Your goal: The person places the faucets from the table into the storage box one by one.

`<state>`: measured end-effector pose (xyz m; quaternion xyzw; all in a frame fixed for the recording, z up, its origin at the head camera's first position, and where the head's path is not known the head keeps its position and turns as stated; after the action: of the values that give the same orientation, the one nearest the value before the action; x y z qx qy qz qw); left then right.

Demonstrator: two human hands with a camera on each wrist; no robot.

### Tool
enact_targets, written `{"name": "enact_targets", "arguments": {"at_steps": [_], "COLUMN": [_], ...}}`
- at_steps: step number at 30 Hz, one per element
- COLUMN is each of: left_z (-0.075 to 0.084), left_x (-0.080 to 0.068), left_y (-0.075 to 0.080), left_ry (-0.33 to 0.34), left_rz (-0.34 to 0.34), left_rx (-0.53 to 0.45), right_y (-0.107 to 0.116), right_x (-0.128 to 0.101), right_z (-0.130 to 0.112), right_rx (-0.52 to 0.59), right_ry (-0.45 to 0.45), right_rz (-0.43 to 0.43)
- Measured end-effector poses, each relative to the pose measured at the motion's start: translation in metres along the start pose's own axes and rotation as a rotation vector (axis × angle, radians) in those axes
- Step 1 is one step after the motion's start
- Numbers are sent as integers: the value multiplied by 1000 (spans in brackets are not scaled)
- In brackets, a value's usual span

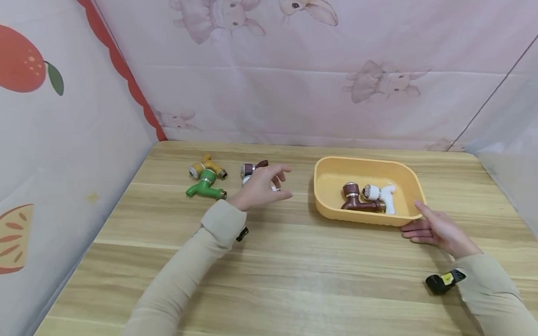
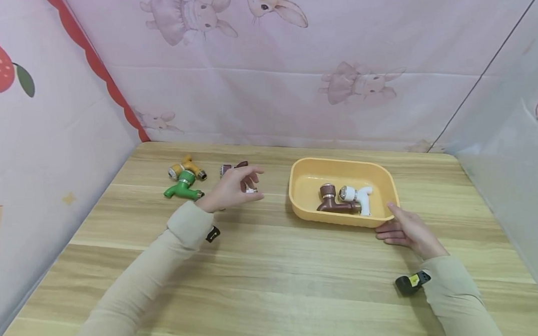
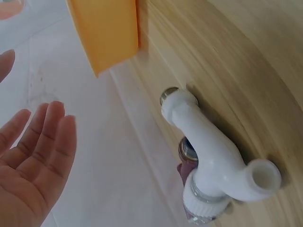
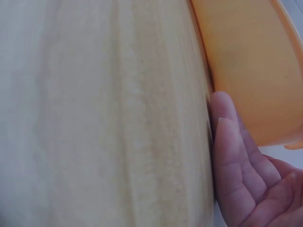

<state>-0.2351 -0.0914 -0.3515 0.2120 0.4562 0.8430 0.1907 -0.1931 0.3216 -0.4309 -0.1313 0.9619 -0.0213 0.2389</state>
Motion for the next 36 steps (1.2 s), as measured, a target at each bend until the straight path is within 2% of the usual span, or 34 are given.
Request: {"name": "enact_targets", "arguments": {"at_steps": [8,14,17,21,27,33,36], "left_z": [-14,-23,-27,-34,-44,-50,-54], "left_x": [-10,-17,-19,-22,-30,-34,-35], "left_y": [5,9,11,13,15,17,18], "left_ry": [36,100,104,110,170,173,197], "left_rz": [3,-4,12,31,33,59,56], "left_rx": [-40,-74,-79,-64,-17,35,43], "right_y": [1,0,0,0,-1,-1,-1], "right_x": [1,1,1,1,1,0,0], "right_z": [1,1,1,0,1,1,1], "right_rx": [-17,-24,-25,-26,-20,-16,-18], "right_ry": [-2,-7,-10,-4,10,3,1], "right_rz": [21,20,30,21,11,7,10]}}
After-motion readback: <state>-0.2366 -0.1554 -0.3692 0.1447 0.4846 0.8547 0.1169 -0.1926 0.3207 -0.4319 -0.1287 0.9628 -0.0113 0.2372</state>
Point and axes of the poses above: each hand's wrist, its own x-axis towards the middle knuckle, its own y-axis out of the back of the hand, z = x × y, the point moved 2 cm from there along x, towards the middle knuckle, and after that the axes turned 9 degrees about x, right-handed, at the moved point
